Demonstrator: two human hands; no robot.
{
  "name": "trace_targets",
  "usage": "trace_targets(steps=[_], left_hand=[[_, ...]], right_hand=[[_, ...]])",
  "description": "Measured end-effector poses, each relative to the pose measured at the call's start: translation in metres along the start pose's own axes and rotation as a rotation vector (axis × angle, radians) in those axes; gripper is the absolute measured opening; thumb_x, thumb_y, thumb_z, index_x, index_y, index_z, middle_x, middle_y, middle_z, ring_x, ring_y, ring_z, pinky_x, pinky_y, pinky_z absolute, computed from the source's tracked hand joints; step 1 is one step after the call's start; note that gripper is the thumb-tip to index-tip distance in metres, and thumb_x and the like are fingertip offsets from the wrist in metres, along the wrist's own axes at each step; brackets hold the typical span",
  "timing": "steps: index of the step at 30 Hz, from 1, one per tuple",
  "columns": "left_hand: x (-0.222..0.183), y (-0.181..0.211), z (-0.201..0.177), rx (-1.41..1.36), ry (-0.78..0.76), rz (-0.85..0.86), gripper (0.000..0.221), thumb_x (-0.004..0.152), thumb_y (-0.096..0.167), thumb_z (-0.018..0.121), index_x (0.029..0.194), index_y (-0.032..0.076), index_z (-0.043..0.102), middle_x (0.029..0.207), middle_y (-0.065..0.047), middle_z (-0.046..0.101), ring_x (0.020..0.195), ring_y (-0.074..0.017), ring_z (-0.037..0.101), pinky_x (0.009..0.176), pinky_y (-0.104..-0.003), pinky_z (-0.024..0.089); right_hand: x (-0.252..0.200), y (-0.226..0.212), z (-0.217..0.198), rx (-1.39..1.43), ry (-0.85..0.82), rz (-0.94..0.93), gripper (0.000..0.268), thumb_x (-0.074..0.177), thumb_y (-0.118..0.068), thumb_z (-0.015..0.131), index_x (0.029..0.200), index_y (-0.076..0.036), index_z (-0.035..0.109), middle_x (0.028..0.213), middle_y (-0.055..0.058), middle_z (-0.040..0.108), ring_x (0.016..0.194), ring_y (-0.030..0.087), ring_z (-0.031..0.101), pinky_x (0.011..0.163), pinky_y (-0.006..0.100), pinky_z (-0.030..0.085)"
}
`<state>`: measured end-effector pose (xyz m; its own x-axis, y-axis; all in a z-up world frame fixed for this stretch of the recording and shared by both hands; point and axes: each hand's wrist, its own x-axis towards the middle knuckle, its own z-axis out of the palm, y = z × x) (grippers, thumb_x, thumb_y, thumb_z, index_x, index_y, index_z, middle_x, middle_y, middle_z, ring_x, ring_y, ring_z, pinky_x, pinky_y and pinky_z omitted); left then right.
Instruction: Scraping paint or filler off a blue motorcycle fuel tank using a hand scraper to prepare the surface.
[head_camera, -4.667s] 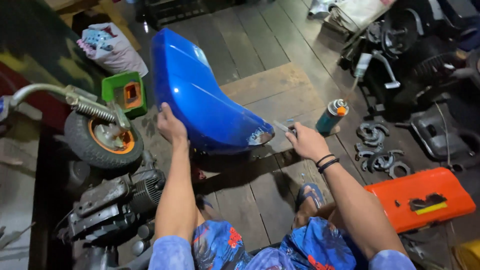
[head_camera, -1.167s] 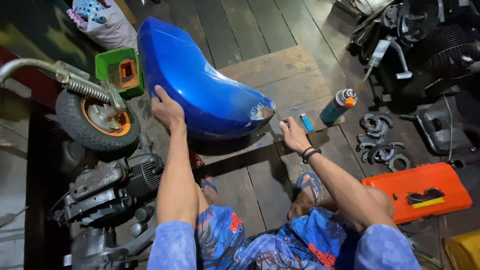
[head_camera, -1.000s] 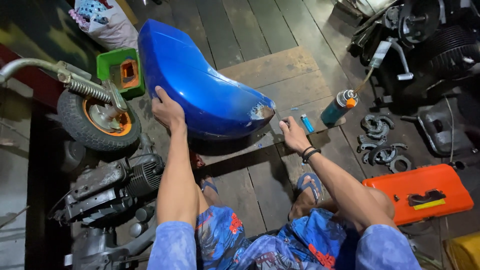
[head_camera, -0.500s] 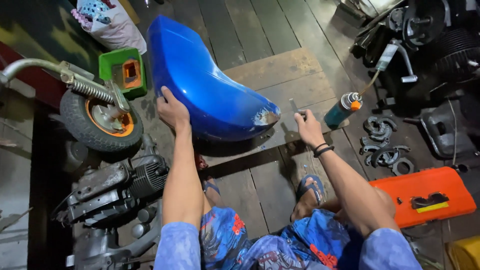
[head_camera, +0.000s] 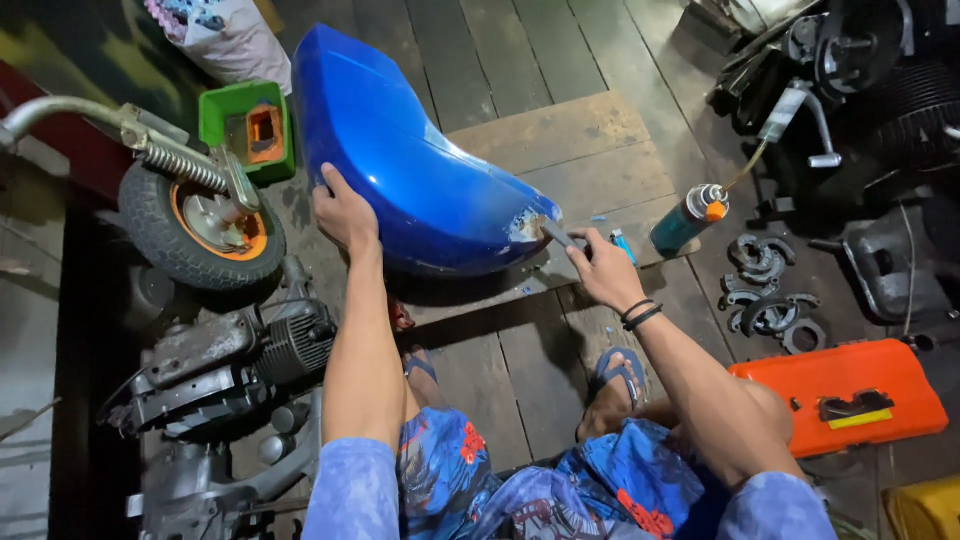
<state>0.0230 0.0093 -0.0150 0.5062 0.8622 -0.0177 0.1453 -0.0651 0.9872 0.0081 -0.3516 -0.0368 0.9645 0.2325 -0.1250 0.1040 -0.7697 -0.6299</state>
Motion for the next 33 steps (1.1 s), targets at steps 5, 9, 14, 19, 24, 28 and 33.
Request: trace_targets(steps=[5, 9, 14, 19, 24, 28, 33], left_hand=[[0.006, 0.001, 0.001, -0.023, -0.021, -0.016, 0.082, 0.109, 0.061, 0.038, 0.139, -0.015, 0.047, 0.139, -0.036, 0.048, 0.136, -0.0459, 0.049, 0.116, -0.059, 0.035], [0.003, 0.002, -0.003, -0.040, -0.046, -0.047, 0.089, 0.108, 0.064, 0.038, 0.145, -0.017, 0.039, 0.149, -0.038, 0.038, 0.147, -0.0485, 0.036, 0.123, -0.059, 0.026], [0.000, 0.012, -0.006, -0.038, -0.036, -0.063, 0.085, 0.108, 0.061, 0.039, 0.144, -0.016, 0.042, 0.148, -0.038, 0.041, 0.145, -0.0492, 0.037, 0.122, -0.061, 0.027], [0.004, 0.010, -0.005, -0.048, -0.029, -0.088, 0.084, 0.109, 0.062, 0.040, 0.143, -0.015, 0.044, 0.148, -0.036, 0.042, 0.145, -0.0479, 0.038, 0.122, -0.059, 0.027], [0.004, 0.007, -0.004, -0.046, -0.036, -0.083, 0.082, 0.109, 0.059, 0.040, 0.143, -0.015, 0.044, 0.148, -0.036, 0.042, 0.146, -0.0480, 0.037, 0.122, -0.058, 0.027], [0.001, 0.013, -0.002, -0.014, -0.024, -0.070, 0.081, 0.108, 0.059, 0.040, 0.141, -0.015, 0.047, 0.146, -0.037, 0.044, 0.144, -0.0494, 0.040, 0.121, -0.059, 0.029], [-0.002, 0.016, -0.001, 0.002, -0.014, -0.054, 0.077, 0.108, 0.057, 0.041, 0.137, -0.013, 0.052, 0.141, -0.036, 0.049, 0.140, -0.0474, 0.045, 0.119, -0.057, 0.034]], right_hand=[[0.001, -0.003, -0.008, -0.042, -0.016, -0.042, 0.037, 0.105, -0.036, 0.056, 0.133, -0.012, 0.062, 0.100, 0.026, 0.075, 0.103, 0.044, 0.071, 0.089, 0.055, 0.055], [-0.002, -0.006, -0.012, -0.113, -0.079, -0.072, 0.038, 0.105, -0.037, 0.056, 0.132, -0.011, 0.061, 0.108, 0.026, 0.074, 0.104, 0.044, 0.070, 0.090, 0.056, 0.056], [0.003, -0.017, -0.024, -0.199, -0.113, -0.107, 0.039, 0.105, -0.037, 0.055, 0.132, -0.009, 0.060, 0.113, 0.023, 0.073, 0.107, 0.042, 0.070, 0.092, 0.056, 0.056], [0.016, -0.021, -0.037, -0.340, -0.177, -0.177, 0.041, 0.108, -0.038, 0.049, 0.132, -0.007, 0.059, 0.117, 0.022, 0.072, 0.109, 0.041, 0.070, 0.095, 0.057, 0.056], [0.025, -0.003, -0.026, -0.343, -0.136, -0.210, 0.036, 0.109, -0.040, 0.046, 0.131, -0.015, 0.060, 0.116, 0.015, 0.073, 0.103, 0.038, 0.072, 0.084, 0.055, 0.061], [0.033, -0.001, -0.022, -0.410, -0.093, -0.244, 0.036, 0.110, -0.044, 0.045, 0.126, -0.015, 0.060, 0.111, 0.014, 0.073, 0.099, 0.037, 0.073, 0.081, 0.053, 0.062], [0.032, -0.010, -0.029, -0.384, -0.112, -0.234, 0.036, 0.111, -0.042, 0.044, 0.122, -0.013, 0.062, 0.110, 0.016, 0.073, 0.098, 0.039, 0.073, 0.079, 0.055, 0.063]])
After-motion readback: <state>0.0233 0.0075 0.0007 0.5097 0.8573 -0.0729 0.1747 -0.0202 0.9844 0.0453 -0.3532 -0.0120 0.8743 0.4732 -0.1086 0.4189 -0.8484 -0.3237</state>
